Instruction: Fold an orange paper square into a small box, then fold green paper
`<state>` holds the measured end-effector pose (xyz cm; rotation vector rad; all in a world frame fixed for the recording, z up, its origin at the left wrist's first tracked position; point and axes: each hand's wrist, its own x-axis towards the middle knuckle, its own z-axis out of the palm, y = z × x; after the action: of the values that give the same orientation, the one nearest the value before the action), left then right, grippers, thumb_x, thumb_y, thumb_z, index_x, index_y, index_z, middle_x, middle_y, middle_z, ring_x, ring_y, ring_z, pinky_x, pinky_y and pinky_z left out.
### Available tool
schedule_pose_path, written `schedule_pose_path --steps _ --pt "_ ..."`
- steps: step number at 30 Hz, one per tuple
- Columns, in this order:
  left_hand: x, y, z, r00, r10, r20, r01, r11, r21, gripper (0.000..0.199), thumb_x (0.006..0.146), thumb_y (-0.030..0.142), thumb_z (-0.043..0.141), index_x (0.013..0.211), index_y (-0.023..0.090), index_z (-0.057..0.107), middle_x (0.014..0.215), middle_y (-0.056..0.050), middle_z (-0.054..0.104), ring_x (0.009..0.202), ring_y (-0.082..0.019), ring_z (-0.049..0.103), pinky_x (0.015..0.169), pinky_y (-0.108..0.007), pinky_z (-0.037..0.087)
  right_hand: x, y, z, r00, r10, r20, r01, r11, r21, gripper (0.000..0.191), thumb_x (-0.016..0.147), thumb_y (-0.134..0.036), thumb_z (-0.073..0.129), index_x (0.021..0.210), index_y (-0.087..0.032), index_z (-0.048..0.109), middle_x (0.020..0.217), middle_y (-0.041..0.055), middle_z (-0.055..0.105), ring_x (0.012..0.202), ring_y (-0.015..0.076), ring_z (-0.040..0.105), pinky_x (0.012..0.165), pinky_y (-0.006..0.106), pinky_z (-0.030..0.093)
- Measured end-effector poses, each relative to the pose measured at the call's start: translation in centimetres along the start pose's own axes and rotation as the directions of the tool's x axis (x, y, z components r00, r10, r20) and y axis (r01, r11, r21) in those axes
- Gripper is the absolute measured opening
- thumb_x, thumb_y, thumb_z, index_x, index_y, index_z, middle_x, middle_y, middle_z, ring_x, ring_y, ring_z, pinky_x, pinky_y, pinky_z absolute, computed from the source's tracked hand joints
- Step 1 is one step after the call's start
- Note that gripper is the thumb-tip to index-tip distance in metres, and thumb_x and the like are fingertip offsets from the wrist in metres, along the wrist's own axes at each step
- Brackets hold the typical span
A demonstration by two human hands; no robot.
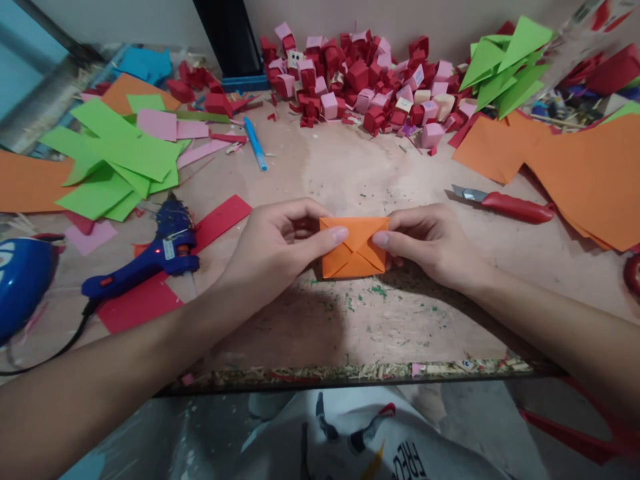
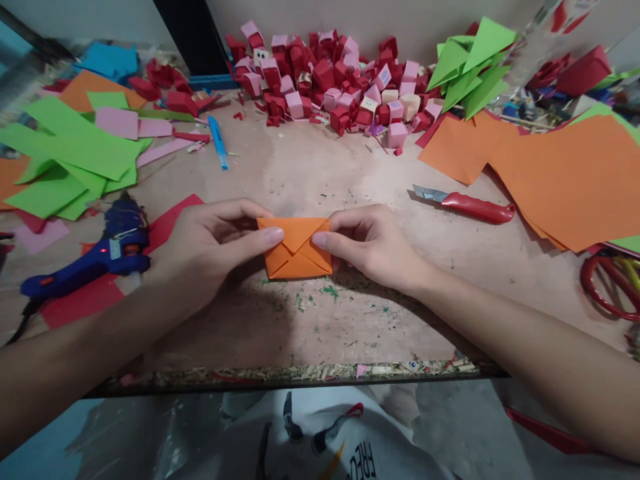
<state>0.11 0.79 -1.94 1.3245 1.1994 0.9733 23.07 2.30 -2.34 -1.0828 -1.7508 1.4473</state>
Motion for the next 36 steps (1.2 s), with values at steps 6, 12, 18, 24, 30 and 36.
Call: schedule_pose_path --steps 6,12,18,24,30,36 --pt "-0.2 0.3 0.3 0.984 -0.13 0.12 0.126 0.991 0.042 0.011 0.08 0.029 0.082 0.088 0.021 0.082 0.086 -0.003 0.081 0.085 -0.024 0.078 0.071 -0.027 0.062 0.1 -0.1 0.1 1.0 0.009 -0.008 -0.009 1.0 0.003 0.036 0.092 -0.043 0.077 0.066 -0.018 0.069 0.059 -0.0001 0.064 0.053 0.0115 0.053 0.05 0.026 0.041" --pt "-0.5 0.6 0.4 0.988 -0.122 0.092 0.115 0.991 0.07 0.013 0.083 0.03 0.08 0.092 0.021 0.082 0.089 -0.003 0.083 0.081 -0.021 0.077 0.067 -0.024 0.061 0.1 0.0 0.1 0.998 0.03 0.061 -0.033 0.999 0.043 0.031 0.088 -0.045 0.081 0.074 -0.018 0.075 0.068 0.0008 0.069 0.059 0.0126 0.057 0.053 0.026 0.044" --pt "-0.3 0.9 0.5 0.982 -0.151 0.115 0.143 0.987 0.073 0.008 0.081 0.026 0.08 0.088 0.021 0.082 0.088 -0.003 0.083 0.08 -0.021 0.077 0.065 -0.023 0.059 0.1 0.2 0.2 0.992 0.076 0.105 -0.083 0.995 0.062 0.03 0.085 -0.047 0.083 0.074 -0.019 0.077 0.067 0.0001 0.066 0.056 0.0121 0.053 0.049 0.026 0.039" --pt "-0.3 1.1 0.7 0.978 -0.162 0.131 0.154 0.986 0.07 0.006 0.082 0.024 0.078 0.08 0.021 0.083 0.079 -0.002 0.081 0.074 -0.019 0.076 0.061 -0.02 0.057 0.0 0.3 0.3 0.995 0.065 0.07 -0.067 0.997 0.034 0.031 0.086 -0.049 0.081 0.073 -0.02 0.078 0.066 0.0002 0.066 0.056 0.0132 0.053 0.049 0.028 0.039" --pt "-0.4 1.0 0.8 0.979 -0.151 0.138 0.145 0.988 0.057 0.006 0.083 0.023 0.078 0.083 0.021 0.084 0.075 -0.001 0.08 0.077 -0.018 0.076 0.063 -0.02 0.057 0.1 0.5 0.5 0.997 0.027 0.073 -0.03 0.999 0.043 0.028 0.088 -0.048 0.079 0.076 -0.022 0.078 0.073 0.0 0.069 0.064 0.0151 0.059 0.056 0.028 0.046" --pt "-0.4 1.1 0.6 0.979 -0.138 0.148 0.126 0.988 0.085 0.018 0.089 0.031 0.073 0.079 0.019 0.082 0.077 -0.002 0.08 0.083 -0.02 0.077 0.071 -0.023 0.061 0.1 0.2 0.5 0.999 0.033 -0.005 -0.033 0.999 0.003 0.03 0.091 -0.045 0.076 0.074 -0.021 0.075 0.071 -0.0001 0.066 0.063 0.0144 0.057 0.056 0.028 0.046"
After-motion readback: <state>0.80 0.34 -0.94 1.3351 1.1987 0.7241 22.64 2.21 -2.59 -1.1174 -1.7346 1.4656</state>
